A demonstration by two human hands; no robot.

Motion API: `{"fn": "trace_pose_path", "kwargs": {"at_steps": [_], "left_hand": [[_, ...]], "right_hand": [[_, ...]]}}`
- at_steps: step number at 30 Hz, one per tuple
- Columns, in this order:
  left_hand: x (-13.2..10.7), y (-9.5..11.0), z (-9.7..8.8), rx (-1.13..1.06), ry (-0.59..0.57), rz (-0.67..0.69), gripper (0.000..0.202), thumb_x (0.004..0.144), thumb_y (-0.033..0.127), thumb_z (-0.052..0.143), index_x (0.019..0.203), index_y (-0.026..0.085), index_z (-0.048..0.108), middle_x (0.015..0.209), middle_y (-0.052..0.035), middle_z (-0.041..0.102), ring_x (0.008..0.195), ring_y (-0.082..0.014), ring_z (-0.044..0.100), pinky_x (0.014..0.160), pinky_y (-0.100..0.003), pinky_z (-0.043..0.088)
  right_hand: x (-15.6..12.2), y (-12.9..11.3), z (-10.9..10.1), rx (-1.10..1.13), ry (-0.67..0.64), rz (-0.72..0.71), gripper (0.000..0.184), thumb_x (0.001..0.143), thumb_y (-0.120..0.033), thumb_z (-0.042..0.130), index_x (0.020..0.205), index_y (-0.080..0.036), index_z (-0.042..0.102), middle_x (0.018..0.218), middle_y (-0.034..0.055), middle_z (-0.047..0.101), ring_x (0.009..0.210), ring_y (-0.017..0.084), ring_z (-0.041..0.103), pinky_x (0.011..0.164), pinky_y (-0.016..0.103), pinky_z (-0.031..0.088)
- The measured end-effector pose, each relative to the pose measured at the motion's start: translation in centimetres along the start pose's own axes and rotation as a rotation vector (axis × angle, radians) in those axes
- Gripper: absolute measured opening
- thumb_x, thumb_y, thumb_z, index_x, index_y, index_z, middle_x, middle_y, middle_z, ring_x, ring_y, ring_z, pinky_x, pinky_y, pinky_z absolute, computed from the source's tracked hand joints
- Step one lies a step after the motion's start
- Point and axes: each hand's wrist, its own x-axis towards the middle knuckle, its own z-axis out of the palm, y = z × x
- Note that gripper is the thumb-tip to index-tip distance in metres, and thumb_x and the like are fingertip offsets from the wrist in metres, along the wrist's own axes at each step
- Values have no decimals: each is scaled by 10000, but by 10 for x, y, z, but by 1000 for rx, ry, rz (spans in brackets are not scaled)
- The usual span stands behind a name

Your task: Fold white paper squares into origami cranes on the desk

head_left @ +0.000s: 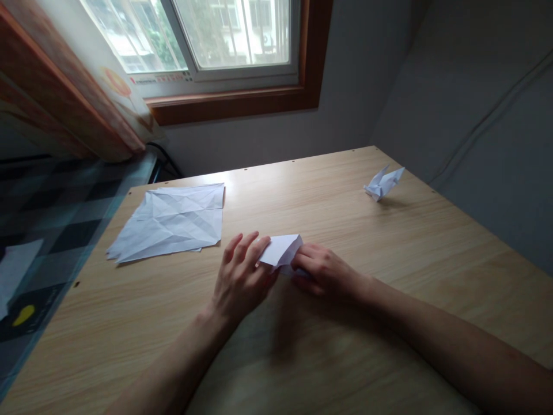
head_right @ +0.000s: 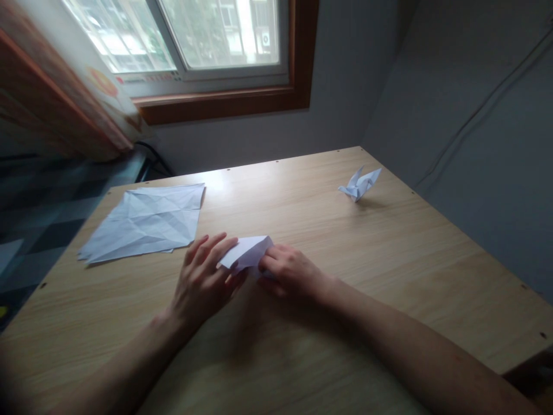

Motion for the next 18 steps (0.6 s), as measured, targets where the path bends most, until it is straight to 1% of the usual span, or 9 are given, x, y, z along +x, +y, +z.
{"fn": "trace_pose_path", "kwargs": {"at_steps": [3,5,8,11,14,18], "left_hand": [[3,-4,-3,41,-6,-4,169,829,260,654,980,193,618,1162,-109,652,1099,-281,600,1027,-514,407],[5,-8,-7,59,33,13,170,822,286,677,947,193,609,1104,-101,669,1005,-255,632,992,-496,433],[7,-14,-12,48,114,41,185,798,315,721,875,212,588,1025,-73,669,915,-228,633,924,-471,470],[7,-19,-14,-39,148,46,201,779,313,746,803,216,571,1036,-71,643,944,-234,609,861,-445,496],[5,-21,-11,-119,153,26,194,780,278,749,777,209,569,1065,-80,627,984,-242,595,819,-419,505],[5,-19,-9,-100,146,6,181,785,243,748,791,217,570,1015,-52,645,936,-217,602,803,-394,505]], "right_hand": [[-1,1,1,12,11,-6,66,902,-217,525,881,-169,567,903,99,614,829,213,540,726,328,463],[-1,1,1,22,13,-4,55,896,-182,518,864,-173,561,889,96,614,830,212,543,735,326,465],[-1,1,0,24,15,8,63,875,-148,532,824,-178,554,866,86,617,819,205,542,740,317,467],[-1,1,0,14,23,-2,89,889,-152,525,811,-175,559,857,81,622,801,198,537,728,311,461],[-1,1,-1,8,23,-8,94,893,-169,533,804,-175,561,862,81,621,796,196,534,710,306,452],[-2,1,-4,13,14,4,99,879,-211,567,786,-177,557,839,74,610,798,198,538,698,304,453]]}}
